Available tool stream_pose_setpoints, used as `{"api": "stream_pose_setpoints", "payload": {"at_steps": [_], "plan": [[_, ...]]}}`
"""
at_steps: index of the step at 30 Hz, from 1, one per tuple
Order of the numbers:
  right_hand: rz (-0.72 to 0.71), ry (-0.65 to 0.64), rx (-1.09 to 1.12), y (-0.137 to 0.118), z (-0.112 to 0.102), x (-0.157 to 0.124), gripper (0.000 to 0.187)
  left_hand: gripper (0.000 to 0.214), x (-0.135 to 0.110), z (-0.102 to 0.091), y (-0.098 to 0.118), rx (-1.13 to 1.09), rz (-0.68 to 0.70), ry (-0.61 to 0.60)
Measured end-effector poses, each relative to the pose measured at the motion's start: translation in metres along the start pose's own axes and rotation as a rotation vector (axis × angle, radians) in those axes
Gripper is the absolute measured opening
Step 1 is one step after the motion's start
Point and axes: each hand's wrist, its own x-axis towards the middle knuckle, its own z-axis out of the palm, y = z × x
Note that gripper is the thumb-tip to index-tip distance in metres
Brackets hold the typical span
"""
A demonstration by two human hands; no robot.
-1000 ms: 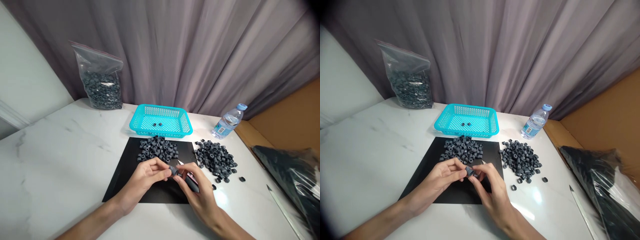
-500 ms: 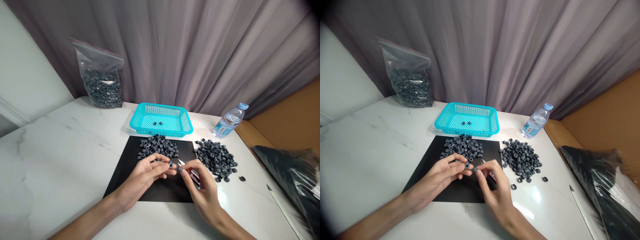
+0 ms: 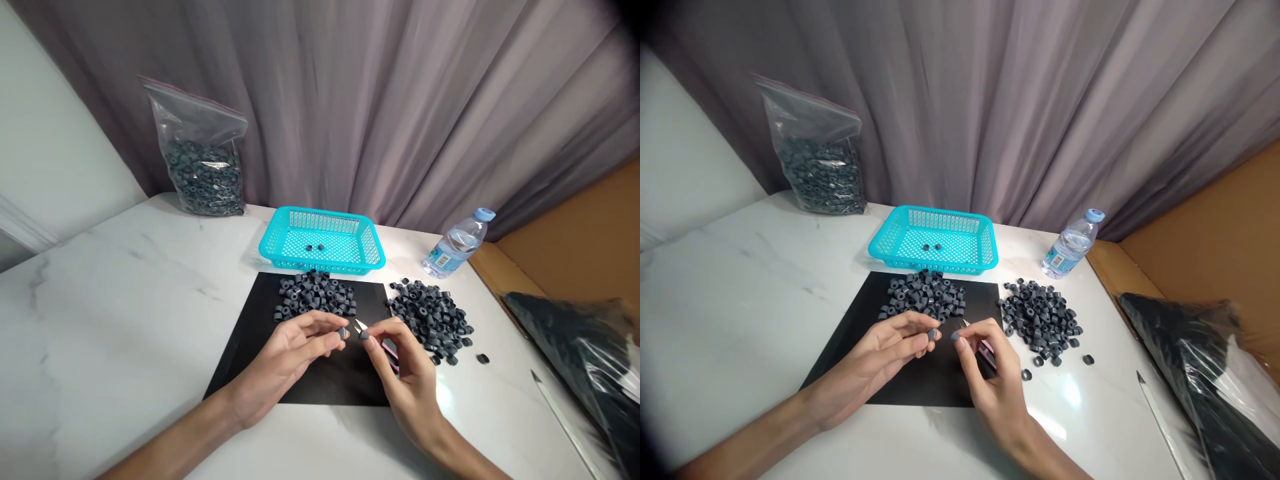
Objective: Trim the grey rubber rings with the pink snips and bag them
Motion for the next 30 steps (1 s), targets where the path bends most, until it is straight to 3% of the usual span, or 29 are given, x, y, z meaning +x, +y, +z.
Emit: {"api": "stream_pose_setpoints", "payload": {"at_steps": [12,30], "plan": [[-0.056,-0.04,-0.037,-0.0011,-0.0005,0.0003,0.008,0.02,0.0032,-0.006,-0.0028,0.191,0.147,-0.02],[-0.045,-0.079,-0.022,-0.0001,-0.0004,-0.0018,0.009,0.027,0.0029,-0.006,-0.0065,0.153,0.085,-0.003]]}}
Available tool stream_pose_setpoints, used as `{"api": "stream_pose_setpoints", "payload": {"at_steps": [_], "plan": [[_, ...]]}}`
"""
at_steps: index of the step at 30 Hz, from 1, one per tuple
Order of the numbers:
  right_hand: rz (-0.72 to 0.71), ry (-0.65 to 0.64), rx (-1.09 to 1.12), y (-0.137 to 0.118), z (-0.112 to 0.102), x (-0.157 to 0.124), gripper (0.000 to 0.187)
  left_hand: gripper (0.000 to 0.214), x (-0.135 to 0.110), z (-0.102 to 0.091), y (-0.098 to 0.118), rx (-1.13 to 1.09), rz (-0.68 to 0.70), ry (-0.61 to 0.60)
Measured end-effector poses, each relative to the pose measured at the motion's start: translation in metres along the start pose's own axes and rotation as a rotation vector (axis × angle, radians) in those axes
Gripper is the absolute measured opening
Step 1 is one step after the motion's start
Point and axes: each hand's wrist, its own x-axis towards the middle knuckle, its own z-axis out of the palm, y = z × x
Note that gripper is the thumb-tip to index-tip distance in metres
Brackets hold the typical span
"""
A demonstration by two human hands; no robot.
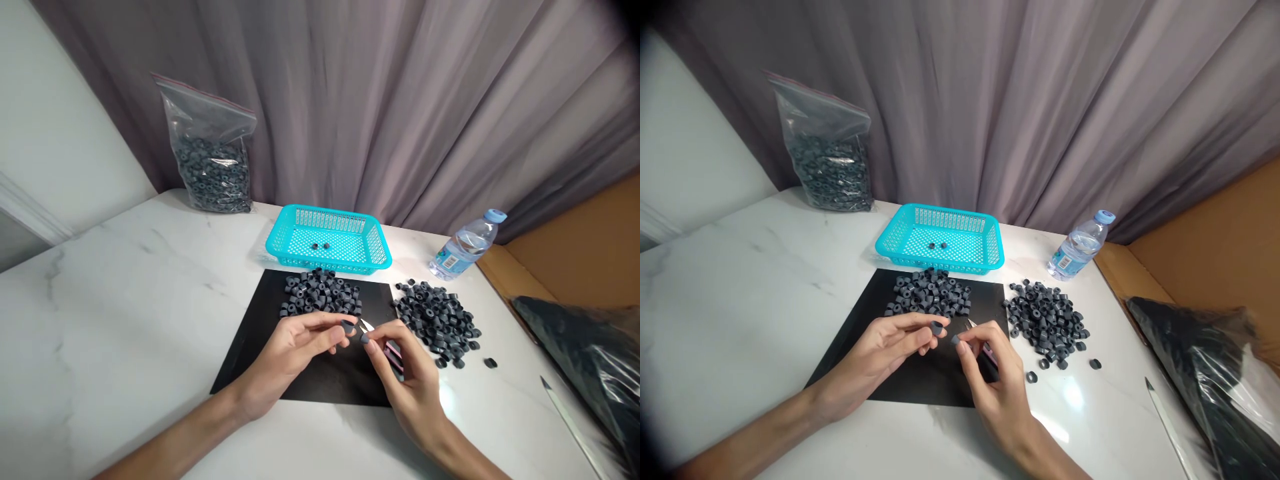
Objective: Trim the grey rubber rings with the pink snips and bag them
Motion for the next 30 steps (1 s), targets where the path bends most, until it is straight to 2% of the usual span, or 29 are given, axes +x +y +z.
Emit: {"api": "stream_pose_setpoints", "payload": {"at_steps": [13,16,19,21,23,26,28,30], "plan": [[-0.022,-0.004,-0.012,-0.002,0.0,0.002,0.008,0.028,-0.002,0.005,-0.004,-0.111,0.02,-0.007],[-0.025,-0.012,-0.018,-0.001,0.0,0.002,0.007,0.03,0.002,0.001,-0.001,0.018,0.064,0.017],[-0.022,-0.014,-0.025,0.0,0.0,0.004,0.006,0.026,0.022,-0.009,0.016,0.246,0.229,0.128],[-0.017,-0.016,-0.024,-0.001,0.0,0.007,0.006,0.022,0.045,-0.017,0.034,0.322,0.378,0.243],[-0.017,-0.025,-0.021,-0.002,0.0,0.008,0.007,0.021,0.071,-0.022,0.051,0.344,0.443,0.284],[-0.021,-0.044,-0.021,-0.002,0.001,0.008,0.008,0.027,0.095,-0.023,0.064,0.309,0.429,0.272],[-0.025,-0.053,-0.022,-0.001,0.001,0.007,0.009,0.032,0.095,-0.019,0.061,0.276,0.385,0.243],[-0.027,-0.072,-0.023,0.001,0.002,0.005,0.008,0.037,0.084,-0.013,0.052,0.238,0.329,0.202]]}}
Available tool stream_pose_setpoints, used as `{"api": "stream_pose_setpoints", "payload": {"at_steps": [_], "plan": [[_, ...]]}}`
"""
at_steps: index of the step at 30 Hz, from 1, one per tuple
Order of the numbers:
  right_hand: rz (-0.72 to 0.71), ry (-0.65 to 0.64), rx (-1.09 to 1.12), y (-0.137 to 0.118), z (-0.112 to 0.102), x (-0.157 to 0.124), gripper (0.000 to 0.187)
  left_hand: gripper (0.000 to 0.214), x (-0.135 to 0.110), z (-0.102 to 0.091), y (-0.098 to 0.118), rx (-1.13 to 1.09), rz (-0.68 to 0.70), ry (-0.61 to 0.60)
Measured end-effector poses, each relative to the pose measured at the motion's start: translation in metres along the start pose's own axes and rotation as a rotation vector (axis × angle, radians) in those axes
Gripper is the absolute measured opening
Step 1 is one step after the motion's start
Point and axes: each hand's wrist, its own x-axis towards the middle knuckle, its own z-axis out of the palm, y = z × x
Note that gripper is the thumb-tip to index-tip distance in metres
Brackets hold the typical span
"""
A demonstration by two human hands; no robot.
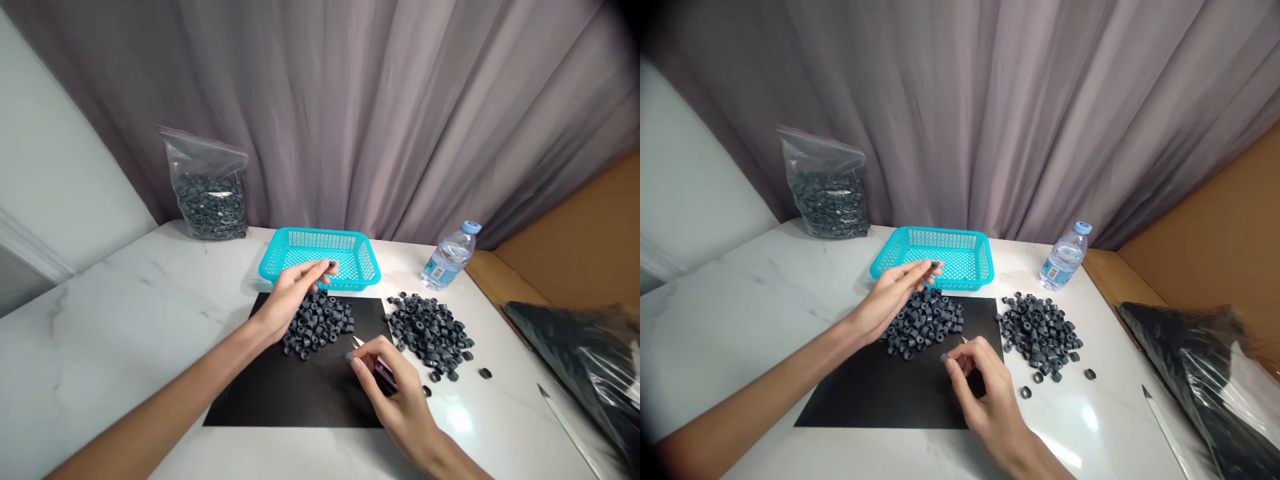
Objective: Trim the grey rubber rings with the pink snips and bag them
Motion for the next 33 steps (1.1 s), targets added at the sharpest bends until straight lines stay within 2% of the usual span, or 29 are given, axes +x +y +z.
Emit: {"api": "stream_pose_setpoints", "payload": {"at_steps": [5,8,15,25,27,29,31,33], "plan": [[-0.035,-0.102,-0.066,0.006,0.002,-0.002,0.008,0.028,-0.051,0.003,-0.007,-0.299,-0.257,-0.091],[-0.058,-0.141,-0.126,0.009,0.003,-0.002,0.008,0.027,-0.068,0.001,-0.011,-0.372,-0.331,-0.105],[-0.054,-0.228,-0.267,0.015,0.003,-0.003,0.013,0.025,-0.083,0.004,-0.014,-0.48,-0.384,-0.089],[-0.05,-0.266,-0.307,0.014,0.004,-0.003,0.014,0.024,-0.09,0.007,-0.011,-0.532,-0.423,-0.127],[-0.046,-0.279,-0.319,0.014,0.004,-0.003,0.014,0.026,-0.088,0.006,-0.012,-0.465,-0.403,-0.131],[-0.046,-0.285,-0.328,0.013,0.004,-0.003,0.012,0.027,-0.083,0.002,-0.014,-0.309,-0.319,-0.119],[-0.049,-0.284,-0.331,0.012,0.004,-0.002,0.011,0.027,-0.071,-0.006,-0.018,-0.032,-0.145,-0.049],[-0.051,-0.28,-0.329,0.012,0.004,-0.002,0.01,0.024,-0.053,-0.019,-0.021,0.314,0.098,0.103]]}}
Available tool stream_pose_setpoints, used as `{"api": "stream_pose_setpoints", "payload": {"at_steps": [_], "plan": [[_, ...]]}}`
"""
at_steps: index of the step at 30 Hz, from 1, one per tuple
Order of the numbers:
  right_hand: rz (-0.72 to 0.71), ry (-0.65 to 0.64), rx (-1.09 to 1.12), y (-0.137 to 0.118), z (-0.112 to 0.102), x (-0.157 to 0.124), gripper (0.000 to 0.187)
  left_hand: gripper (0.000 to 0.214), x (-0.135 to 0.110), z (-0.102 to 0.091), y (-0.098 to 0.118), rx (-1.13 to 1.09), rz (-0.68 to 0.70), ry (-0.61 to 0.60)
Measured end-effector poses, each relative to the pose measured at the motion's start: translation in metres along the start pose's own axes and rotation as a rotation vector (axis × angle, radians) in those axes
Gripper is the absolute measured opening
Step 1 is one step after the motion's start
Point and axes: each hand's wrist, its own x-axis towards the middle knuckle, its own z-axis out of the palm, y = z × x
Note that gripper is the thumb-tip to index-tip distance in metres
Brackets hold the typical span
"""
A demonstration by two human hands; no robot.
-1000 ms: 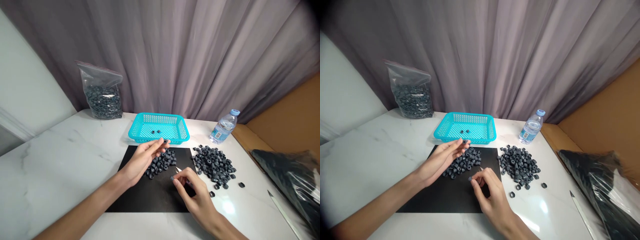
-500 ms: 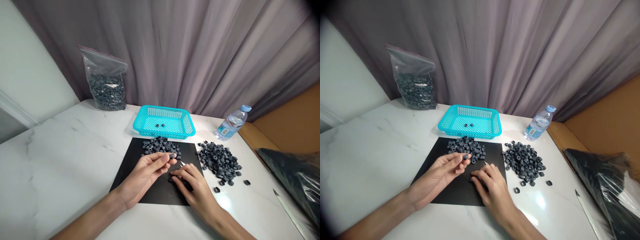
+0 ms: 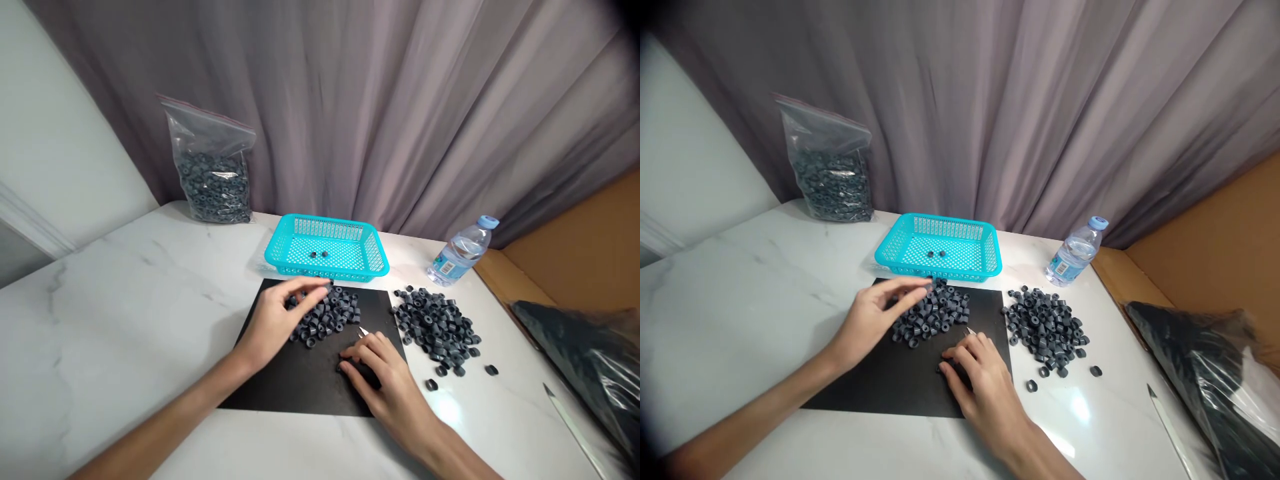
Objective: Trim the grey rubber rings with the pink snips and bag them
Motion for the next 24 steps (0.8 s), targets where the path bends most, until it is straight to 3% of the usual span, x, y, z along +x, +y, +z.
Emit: {"api": "stream_pose_setpoints", "payload": {"at_steps": [1,3,6,8,10,12,13,15,17,20,24], "plan": [[0.0,0.0,0.001,0.0,0.0,0.0,0.01,0.023,0.011,-0.005,-0.004,0.159,0.107,0.091],[0.0,0.0,0.003,-0.001,0.0,0.0,0.009,0.022,0.037,-0.017,-0.009,0.262,0.191,0.149],[-0.006,0.002,0.017,-0.002,0.001,0.0,0.01,0.024,0.07,-0.027,-0.007,0.318,0.251,0.099],[-0.007,0.02,0.044,-0.002,0.001,0.001,0.011,0.029,0.077,-0.027,0.0,0.345,0.29,0.06],[-0.004,0.062,0.096,-0.002,0.001,0.002,0.012,0.03,0.067,-0.022,0.007,0.361,0.322,0.029],[0.017,0.116,0.172,-0.002,0.0,0.004,0.013,0.028,0.042,-0.015,0.01,0.366,0.329,-0.029],[0.039,0.142,0.218,-0.002,-0.001,0.005,0.013,0.027,0.026,-0.012,0.01,0.358,0.309,-0.113],[0.108,0.186,0.314,-0.005,-0.003,0.006,0.015,0.028,-0.006,-0.004,0.006,0.292,0.207,-0.283],[0.18,0.215,0.4,-0.008,-0.005,0.006,0.016,0.036,-0.031,0.004,0.001,0.181,0.102,-0.371],[0.223,0.233,0.481,-0.014,-0.006,0.005,0.015,0.029,-0.049,0.014,-0.002,0.062,0.023,-0.351],[0.182,0.249,0.489,-0.017,-0.006,0.001,0.013,0.017,-0.05,0.019,0.0,-0.005,0.013,-0.31]]}}
